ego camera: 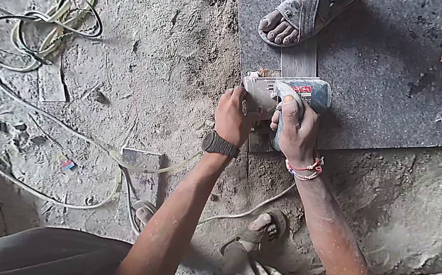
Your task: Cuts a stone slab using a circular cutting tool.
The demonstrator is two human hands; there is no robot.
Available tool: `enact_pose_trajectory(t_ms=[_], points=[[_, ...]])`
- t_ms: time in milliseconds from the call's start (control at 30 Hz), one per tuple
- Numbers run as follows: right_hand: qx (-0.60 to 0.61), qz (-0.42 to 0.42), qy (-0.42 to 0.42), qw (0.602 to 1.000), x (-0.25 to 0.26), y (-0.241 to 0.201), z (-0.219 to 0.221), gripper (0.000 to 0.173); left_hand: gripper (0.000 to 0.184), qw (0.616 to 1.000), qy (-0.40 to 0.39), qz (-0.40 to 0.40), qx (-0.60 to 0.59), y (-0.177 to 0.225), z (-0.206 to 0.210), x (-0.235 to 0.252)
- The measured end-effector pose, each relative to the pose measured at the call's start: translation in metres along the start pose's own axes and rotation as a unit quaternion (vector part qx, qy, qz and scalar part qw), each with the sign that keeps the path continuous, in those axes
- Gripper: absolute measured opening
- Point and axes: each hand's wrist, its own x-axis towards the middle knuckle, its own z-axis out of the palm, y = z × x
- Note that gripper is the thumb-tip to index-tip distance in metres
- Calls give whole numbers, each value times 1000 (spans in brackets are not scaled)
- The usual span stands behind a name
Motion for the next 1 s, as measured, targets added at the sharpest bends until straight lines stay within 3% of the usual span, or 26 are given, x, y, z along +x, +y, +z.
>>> enact_pose_trajectory(t_ms=[1000], points=[[20, -1, -14, 1000, 21, -6, 6, 45, 49, 1000, -18, -20, -1, 4, -7, 27]])
